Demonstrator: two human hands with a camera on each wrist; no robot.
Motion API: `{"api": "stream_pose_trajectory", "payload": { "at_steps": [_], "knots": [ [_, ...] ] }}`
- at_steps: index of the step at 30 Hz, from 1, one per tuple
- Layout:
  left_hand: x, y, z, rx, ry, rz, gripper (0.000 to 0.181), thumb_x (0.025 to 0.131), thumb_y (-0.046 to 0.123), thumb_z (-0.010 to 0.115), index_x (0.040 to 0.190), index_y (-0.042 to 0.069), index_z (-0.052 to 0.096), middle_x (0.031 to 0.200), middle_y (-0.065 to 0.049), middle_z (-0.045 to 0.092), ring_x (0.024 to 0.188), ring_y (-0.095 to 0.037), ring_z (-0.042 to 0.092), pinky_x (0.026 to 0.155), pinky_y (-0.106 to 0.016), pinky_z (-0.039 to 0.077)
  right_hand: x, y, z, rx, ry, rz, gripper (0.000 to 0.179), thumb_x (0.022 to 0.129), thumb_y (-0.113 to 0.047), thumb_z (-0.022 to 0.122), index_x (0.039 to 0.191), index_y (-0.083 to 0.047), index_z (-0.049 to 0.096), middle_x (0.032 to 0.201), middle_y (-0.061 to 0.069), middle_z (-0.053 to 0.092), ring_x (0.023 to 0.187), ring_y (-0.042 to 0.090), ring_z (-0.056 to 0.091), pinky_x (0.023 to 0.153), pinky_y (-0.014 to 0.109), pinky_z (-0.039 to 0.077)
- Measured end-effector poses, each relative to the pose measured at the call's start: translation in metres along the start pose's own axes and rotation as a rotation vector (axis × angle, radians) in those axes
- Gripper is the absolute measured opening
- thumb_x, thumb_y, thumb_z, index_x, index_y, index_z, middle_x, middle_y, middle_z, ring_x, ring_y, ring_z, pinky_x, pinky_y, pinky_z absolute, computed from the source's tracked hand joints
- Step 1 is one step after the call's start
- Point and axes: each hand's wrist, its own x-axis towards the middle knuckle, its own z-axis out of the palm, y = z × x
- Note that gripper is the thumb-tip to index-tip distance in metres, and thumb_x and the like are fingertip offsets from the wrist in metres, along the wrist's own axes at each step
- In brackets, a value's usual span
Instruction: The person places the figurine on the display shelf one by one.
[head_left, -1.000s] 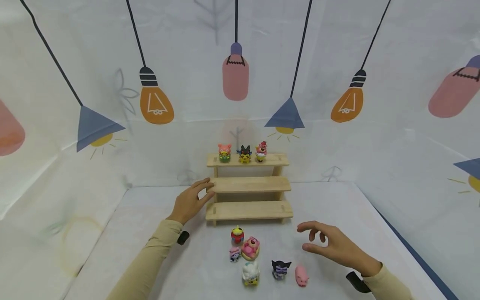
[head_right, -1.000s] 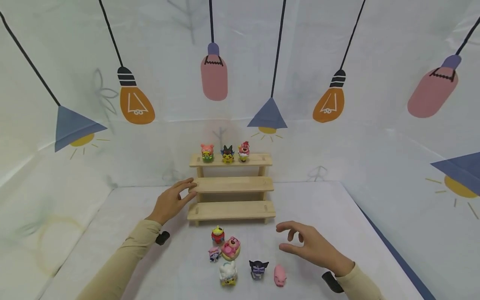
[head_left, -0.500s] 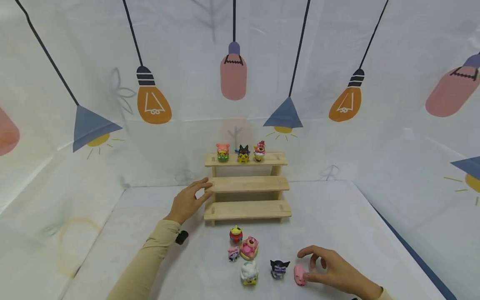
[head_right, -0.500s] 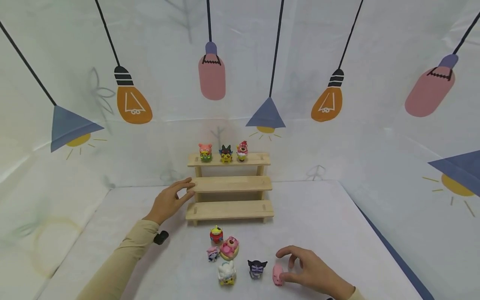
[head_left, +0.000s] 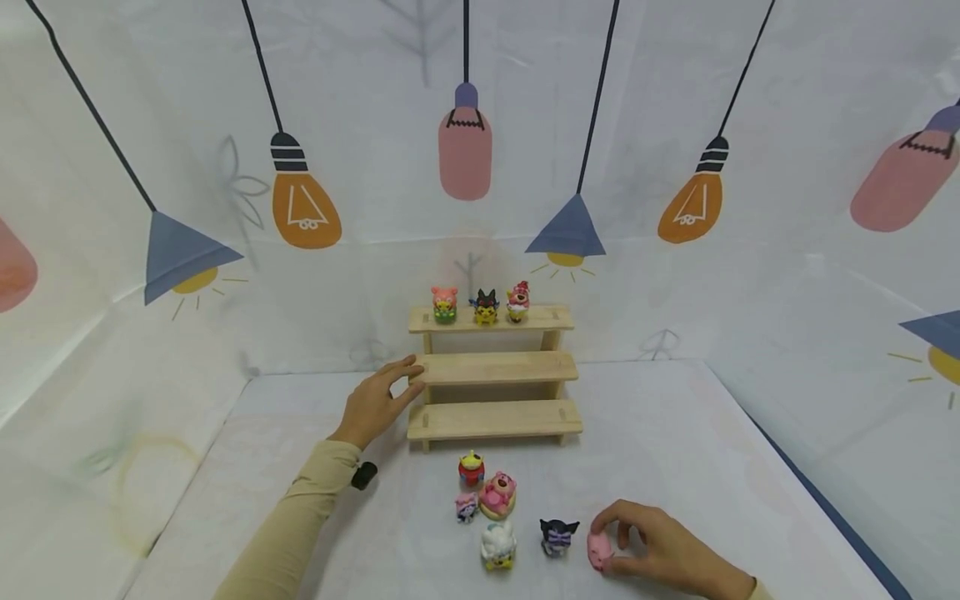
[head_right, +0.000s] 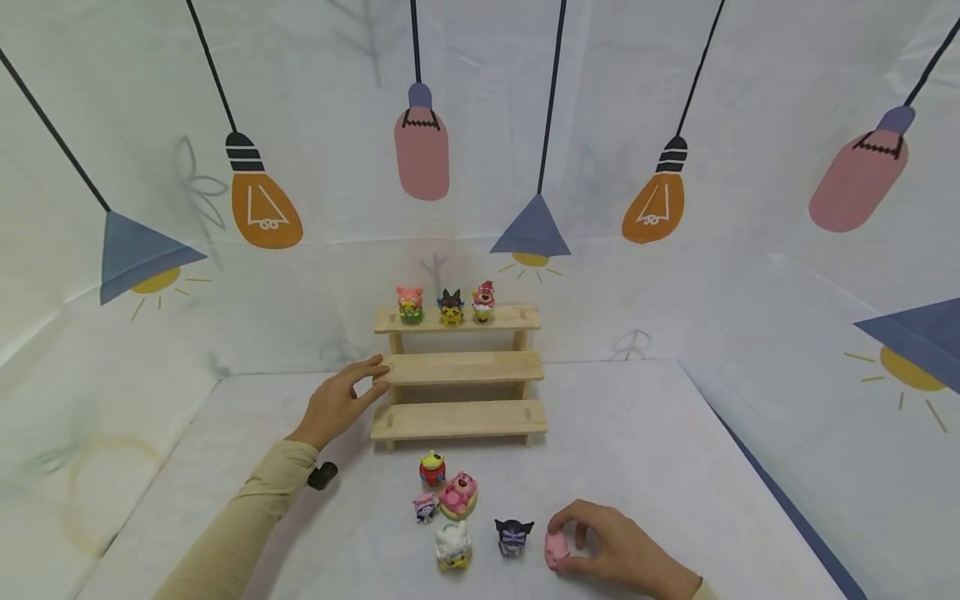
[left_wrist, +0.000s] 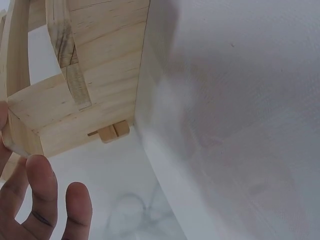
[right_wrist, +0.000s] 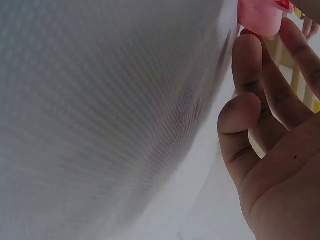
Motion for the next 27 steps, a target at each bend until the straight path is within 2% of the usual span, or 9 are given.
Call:
{"api": "stream_pose_trajectory", "payload": {
  "at_steps": [10,18,21,27],
  "knots": [
    [-0.001,-0.001,-0.001,-0.015,0.000,-0.007,0.038,0.099,0.045,0.065,0.131,0.025,0.070,0.148,0.008,0.055,0.044,-0.006,0.039,0.038,-0.026,0.033,0.000,-0.001,0.001,-0.070,-0.014,0.017,0.036,0.087,-0.036,0.082,0.118,-0.027,0.065,0.106,-0.017,0.064,0.081,0.000,0.056,0.066,0.019,0.046],
    [-0.001,-0.003,0.001,-0.025,0.015,0.005,0.037,0.099,0.042,0.067,0.131,0.024,0.070,0.148,0.006,0.056,0.043,-0.005,0.039,0.037,-0.026,0.033,0.001,0.002,-0.003,-0.056,-0.023,0.099,0.035,0.088,-0.039,0.080,0.118,-0.027,0.066,0.105,-0.018,0.064,0.080,0.001,0.056,0.066,0.020,0.046],
    [-0.001,-0.004,0.002,-0.025,0.015,0.008,0.038,0.099,0.043,0.066,0.131,0.024,0.069,0.148,0.005,0.055,0.044,-0.005,0.039,0.037,-0.026,0.034,0.003,0.004,-0.006,-0.071,-0.001,0.113,0.036,0.087,-0.040,0.081,0.118,-0.026,0.067,0.104,-0.018,0.065,0.079,0.001,0.056,0.067,0.021,0.047],
    [-0.002,-0.002,0.001,-0.035,0.018,-0.002,0.037,0.099,0.043,0.066,0.131,0.025,0.070,0.148,0.007,0.055,0.042,-0.006,0.039,0.037,-0.026,0.033,0.015,0.006,-0.014,-0.112,0.058,0.078,0.036,0.087,-0.039,0.081,0.117,-0.026,0.068,0.103,-0.017,0.066,0.078,0.002,0.056,0.064,0.022,0.045]
  ]
}}
